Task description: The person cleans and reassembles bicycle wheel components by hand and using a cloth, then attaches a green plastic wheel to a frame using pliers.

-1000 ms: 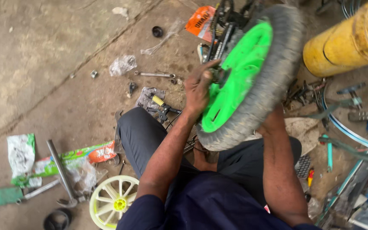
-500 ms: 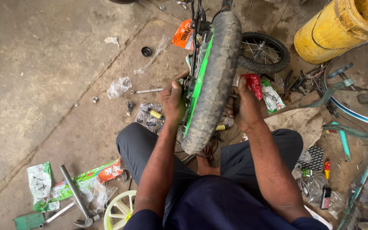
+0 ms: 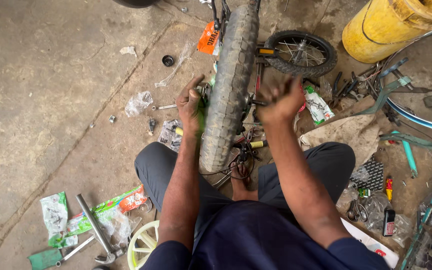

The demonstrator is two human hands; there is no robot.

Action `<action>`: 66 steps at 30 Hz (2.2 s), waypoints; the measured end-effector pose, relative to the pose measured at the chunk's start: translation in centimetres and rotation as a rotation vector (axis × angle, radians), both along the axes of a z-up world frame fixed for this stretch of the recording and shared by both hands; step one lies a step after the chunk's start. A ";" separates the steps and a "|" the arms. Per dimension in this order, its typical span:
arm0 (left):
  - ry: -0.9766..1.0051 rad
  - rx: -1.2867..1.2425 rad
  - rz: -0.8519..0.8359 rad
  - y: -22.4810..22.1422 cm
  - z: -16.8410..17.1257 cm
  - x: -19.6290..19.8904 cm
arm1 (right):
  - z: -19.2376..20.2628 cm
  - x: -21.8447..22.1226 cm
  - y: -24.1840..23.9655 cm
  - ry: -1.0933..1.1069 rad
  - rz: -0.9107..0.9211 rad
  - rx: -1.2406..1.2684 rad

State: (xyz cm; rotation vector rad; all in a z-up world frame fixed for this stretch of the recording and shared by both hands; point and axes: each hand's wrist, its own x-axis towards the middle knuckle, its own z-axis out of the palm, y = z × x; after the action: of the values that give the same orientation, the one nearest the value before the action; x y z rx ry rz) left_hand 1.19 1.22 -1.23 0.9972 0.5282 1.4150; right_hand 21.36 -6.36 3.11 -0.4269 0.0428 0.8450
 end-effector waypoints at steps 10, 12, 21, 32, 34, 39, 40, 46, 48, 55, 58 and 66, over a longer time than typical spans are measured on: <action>0.253 0.321 0.219 0.1 -0.5 -0.1 | 2.2 -0.9 -0.7 -0.002 0.279 0.282; 0.457 0.215 0.228 0.2 1.7 -0.7 | 2.6 -0.5 0.2 -0.018 0.258 0.300; 0.288 0.413 0.346 -0.9 11.2 -5.7 | 15.6 -4.3 -0.8 -0.510 0.462 0.697; 0.241 0.241 0.905 -9.4 3.1 -31.3 | 5.4 -0.2 -7.3 -0.581 0.102 0.341; 0.303 0.179 1.030 -11.2 -0.6 -35.6 | -3.5 -1.3 -8.8 -0.369 0.136 -0.017; 1.184 -0.036 1.282 -12.6 -17.5 -39.7 | -26.1 -7.9 -9.8 -0.825 0.909 -0.705; 1.352 -0.031 1.264 -13.1 -21.0 -40.0 | -29.0 -9.6 -8.5 -1.089 0.950 -0.742; 1.592 -0.343 1.086 -17.3 -29.0 -38.6 | -35.9 -13.3 -1.9 -2.001 1.030 -0.617; 1.508 -0.260 1.158 -18.3 -29.5 -37.9 | -36.6 -14.2 -1.2 -2.029 1.045 -0.636; 1.476 -0.183 1.191 -14.1 -21.1 -36.7 | -31.3 -11.5 -3.6 -1.961 1.068 -0.511; 0.908 0.017 1.125 -9.4 -14.1 -29.2 | -20.7 -7.1 -6.3 -1.834 0.983 -0.593; 0.700 0.308 0.416 -4.4 1.1 -0.8 | 1.7 -1.8 -5.3 -1.345 0.202 0.057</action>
State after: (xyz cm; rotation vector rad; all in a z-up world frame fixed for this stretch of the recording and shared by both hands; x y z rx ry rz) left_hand 0.37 -3.15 -0.09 1.7238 1.1003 1.5158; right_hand 19.52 -11.70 4.80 -0.8813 -1.2773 0.6133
